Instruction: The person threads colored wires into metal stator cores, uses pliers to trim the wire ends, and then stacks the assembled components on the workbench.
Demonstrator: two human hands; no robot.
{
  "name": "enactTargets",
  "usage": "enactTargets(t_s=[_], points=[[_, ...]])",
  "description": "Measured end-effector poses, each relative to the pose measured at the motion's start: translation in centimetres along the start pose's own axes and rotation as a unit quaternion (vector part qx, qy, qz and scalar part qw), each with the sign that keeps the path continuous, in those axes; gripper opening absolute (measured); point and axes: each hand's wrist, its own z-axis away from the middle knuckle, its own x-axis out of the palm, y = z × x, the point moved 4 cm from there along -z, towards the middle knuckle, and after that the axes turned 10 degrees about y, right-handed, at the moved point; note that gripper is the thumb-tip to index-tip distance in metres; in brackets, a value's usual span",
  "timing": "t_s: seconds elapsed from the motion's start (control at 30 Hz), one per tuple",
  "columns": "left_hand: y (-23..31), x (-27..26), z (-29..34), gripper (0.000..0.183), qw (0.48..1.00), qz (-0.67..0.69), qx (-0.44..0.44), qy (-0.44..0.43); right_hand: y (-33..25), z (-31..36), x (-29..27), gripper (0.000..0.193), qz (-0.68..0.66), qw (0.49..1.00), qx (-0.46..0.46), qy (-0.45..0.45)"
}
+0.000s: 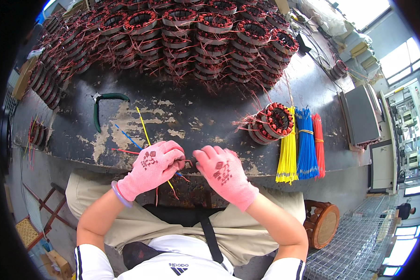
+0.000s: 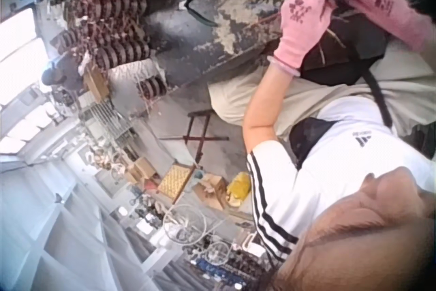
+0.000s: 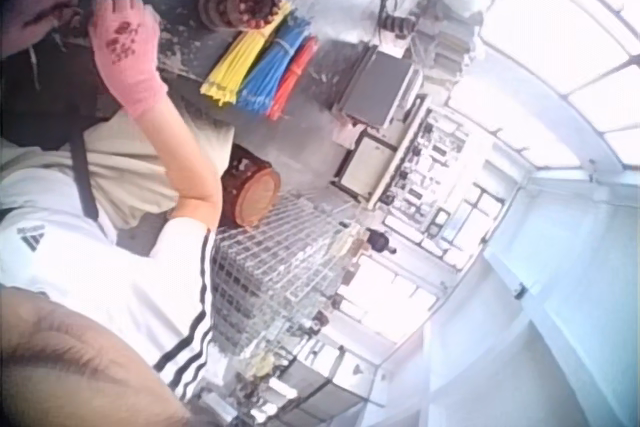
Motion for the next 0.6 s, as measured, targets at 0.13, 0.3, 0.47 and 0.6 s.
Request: enactTargets(t_s=[0.13,0.3,0.47,0.6], points=[[-0.1,0.0,0.0,0.011,1.0,0.001,-0.006,0.006,-0.9,-1.5,-0.3,0.022,0.11,0.983,-0.149,-0.014],[-0.2,-0.1,0.0,0.011,1.0,0.003,-0.005,0.0,1.2,-1.6,1.9,0.021,-0.292,0.916,0.233,-0.146],[-0.2,0.1,0.2,0.012,1.0,0.018,-0.002,0.017,1.0,0.2,2.7,0.03,-0.497,0.742,0.431,-0.131],[0.0,0.0,0.0,0.012,1.0,0.015,-0.001,0.01,0.3,0.4,-1.0,0.028,-0.021,0.991,0.048,0.126]])
